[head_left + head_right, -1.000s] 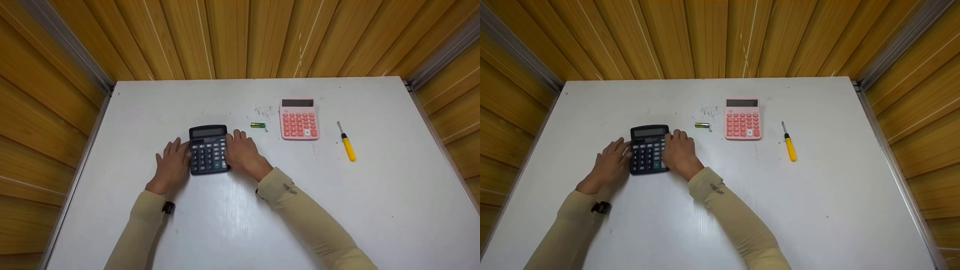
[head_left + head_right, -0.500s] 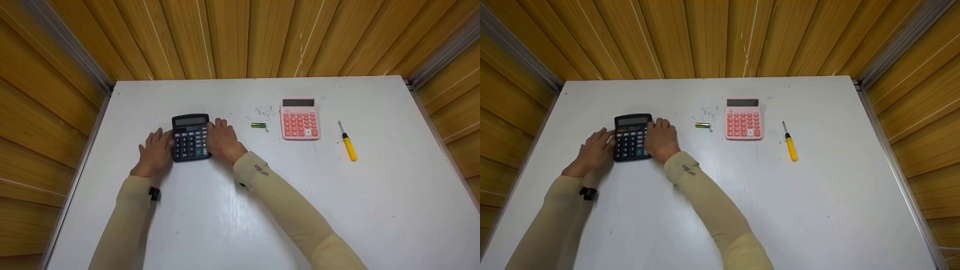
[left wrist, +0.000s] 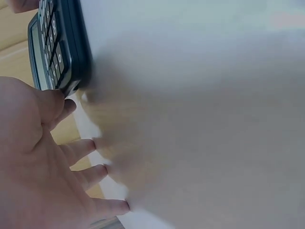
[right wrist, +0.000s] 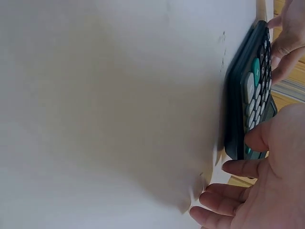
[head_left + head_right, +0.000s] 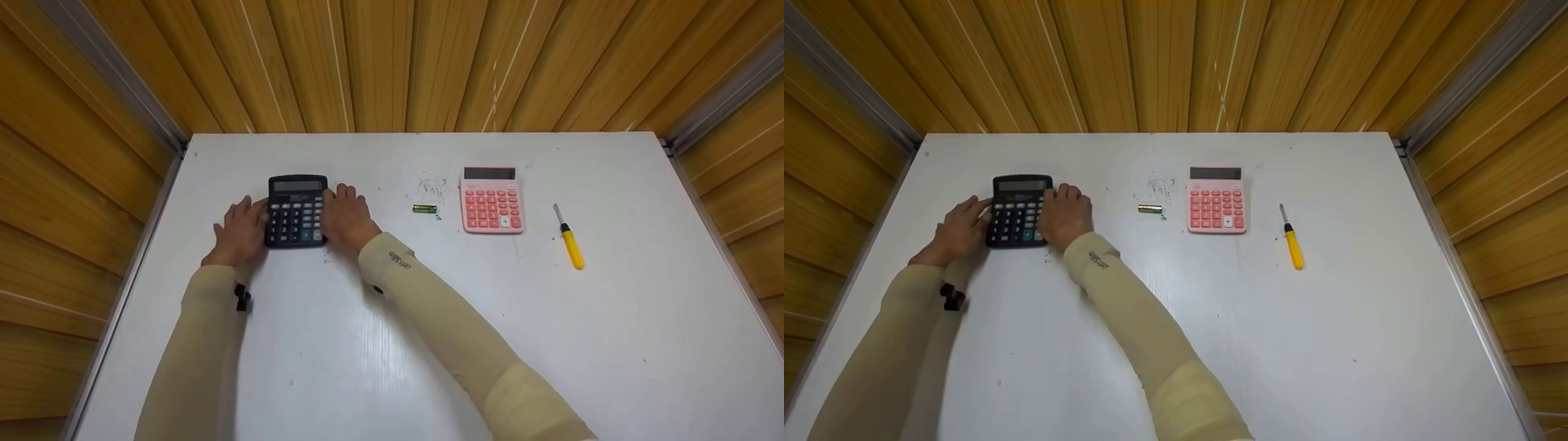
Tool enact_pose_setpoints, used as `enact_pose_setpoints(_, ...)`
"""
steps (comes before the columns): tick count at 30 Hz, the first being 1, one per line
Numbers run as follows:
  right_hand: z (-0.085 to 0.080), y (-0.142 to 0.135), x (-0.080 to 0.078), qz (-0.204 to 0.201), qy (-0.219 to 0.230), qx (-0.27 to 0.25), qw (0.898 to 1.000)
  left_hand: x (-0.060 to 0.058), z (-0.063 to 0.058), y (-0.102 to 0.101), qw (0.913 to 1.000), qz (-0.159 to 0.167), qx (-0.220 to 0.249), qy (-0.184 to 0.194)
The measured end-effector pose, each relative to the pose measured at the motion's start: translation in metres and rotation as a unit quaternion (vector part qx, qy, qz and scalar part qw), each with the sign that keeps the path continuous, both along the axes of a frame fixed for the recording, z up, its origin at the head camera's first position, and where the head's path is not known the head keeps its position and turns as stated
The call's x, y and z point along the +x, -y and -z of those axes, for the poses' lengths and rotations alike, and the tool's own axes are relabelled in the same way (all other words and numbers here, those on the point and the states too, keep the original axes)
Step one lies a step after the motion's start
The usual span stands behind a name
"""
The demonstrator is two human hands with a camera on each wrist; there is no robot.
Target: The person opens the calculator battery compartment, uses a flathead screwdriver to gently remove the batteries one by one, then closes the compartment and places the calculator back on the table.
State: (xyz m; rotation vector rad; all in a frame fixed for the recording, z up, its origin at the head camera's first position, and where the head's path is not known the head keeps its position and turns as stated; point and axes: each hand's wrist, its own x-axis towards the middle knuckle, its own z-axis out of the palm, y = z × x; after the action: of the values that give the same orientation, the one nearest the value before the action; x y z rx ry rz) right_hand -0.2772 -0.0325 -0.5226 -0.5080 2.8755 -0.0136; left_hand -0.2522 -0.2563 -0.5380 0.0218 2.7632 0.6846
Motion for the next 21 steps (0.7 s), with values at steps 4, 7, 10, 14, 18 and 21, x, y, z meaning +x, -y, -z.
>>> enact_pose_setpoints(4,-0.001,0.008,-0.007,-0.005,-0.005,0.02,1.0,-0.009,-0.001,0.005,0.9999,-0.011,-0.008,0.002)
enact_pose_setpoints(7,-0.002,0.012,-0.01,-0.003,-0.006,0.022,1.0,-0.013,-0.002,0.006,0.9997,-0.02,-0.009,0.007)
enact_pose_setpoints(10,-0.002,0.015,-0.012,-0.002,-0.01,0.022,1.0,-0.015,-0.003,0.005,0.9996,-0.027,-0.008,0.01)
enact_pose_setpoints(14,0.001,0.016,-0.013,0.002,-0.018,0.025,1.0,-0.016,-0.004,0.004,0.9994,-0.032,-0.007,0.01)
enact_pose_setpoints(18,0.004,0.016,-0.013,0.004,-0.021,0.016,1.0,-0.016,-0.004,0.003,0.9993,-0.034,-0.01,0.012)
enact_pose_setpoints(21,0.004,0.015,-0.012,0.001,-0.022,0.01,1.0,-0.015,-0.003,0.004,0.9992,-0.034,-0.014,0.015)
